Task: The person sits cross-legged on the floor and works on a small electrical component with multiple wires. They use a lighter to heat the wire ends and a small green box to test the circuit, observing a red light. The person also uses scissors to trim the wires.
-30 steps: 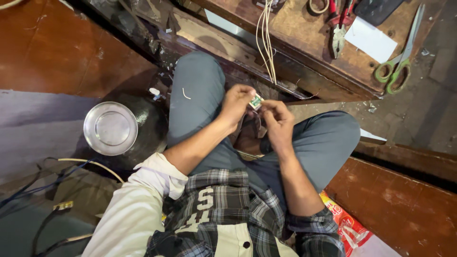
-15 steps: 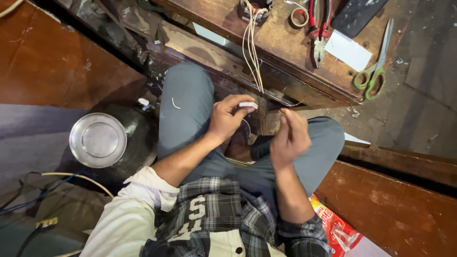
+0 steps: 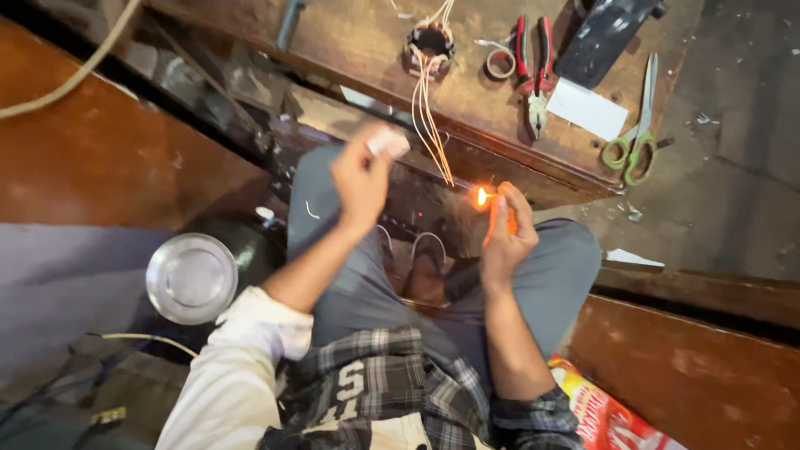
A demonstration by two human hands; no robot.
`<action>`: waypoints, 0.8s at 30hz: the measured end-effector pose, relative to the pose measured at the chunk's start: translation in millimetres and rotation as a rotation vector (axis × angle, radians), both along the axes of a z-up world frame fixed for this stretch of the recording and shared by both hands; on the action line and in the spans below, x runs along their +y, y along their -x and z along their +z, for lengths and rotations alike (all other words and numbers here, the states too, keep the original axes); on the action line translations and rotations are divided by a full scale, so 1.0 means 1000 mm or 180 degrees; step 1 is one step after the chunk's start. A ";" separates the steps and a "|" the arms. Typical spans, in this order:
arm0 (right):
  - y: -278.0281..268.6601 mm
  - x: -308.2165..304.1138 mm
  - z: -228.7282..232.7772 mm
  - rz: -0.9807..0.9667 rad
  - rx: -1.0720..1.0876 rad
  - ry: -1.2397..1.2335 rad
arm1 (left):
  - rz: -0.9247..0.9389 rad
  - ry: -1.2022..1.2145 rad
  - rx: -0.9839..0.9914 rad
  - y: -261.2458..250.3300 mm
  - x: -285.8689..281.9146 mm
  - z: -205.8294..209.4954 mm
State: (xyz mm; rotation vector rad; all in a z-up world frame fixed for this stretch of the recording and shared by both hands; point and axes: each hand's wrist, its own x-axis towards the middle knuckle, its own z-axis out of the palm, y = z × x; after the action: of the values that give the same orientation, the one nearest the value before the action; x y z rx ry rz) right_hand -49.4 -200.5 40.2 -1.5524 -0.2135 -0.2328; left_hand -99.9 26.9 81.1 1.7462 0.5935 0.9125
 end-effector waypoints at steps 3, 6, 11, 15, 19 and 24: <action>-0.018 -0.006 -0.028 -0.0043 0.0770 -0.0816 | 0.0282 -0.0273 -0.0353 -0.063 0.073 0.003; -0.036 -0.014 -0.047 -0.0023 0.1687 -0.1502 | 0.0619 -0.2155 -0.0109 -0.130 0.118 0.018; -0.046 -0.017 -0.067 -0.0105 0.1913 -0.1552 | -0.0201 -0.1790 0.0370 -0.248 0.098 0.054; -0.040 -0.019 -0.069 -0.0144 0.1870 -0.1272 | -0.0770 0.0196 0.0999 -0.320 0.079 0.074; -0.052 -0.023 -0.064 -0.0113 0.1883 -0.1267 | -0.0622 0.1214 0.1015 -0.362 0.072 0.099; -0.053 -0.029 -0.068 -0.0190 0.1951 -0.1412 | -0.0867 0.0464 0.0339 -0.329 0.051 0.091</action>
State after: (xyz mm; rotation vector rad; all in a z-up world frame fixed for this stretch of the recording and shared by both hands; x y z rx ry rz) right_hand 3.2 -229.2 -27.7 -1.1246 0.3482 0.1492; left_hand 229.5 78.1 172.1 1.7003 0.4642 0.5760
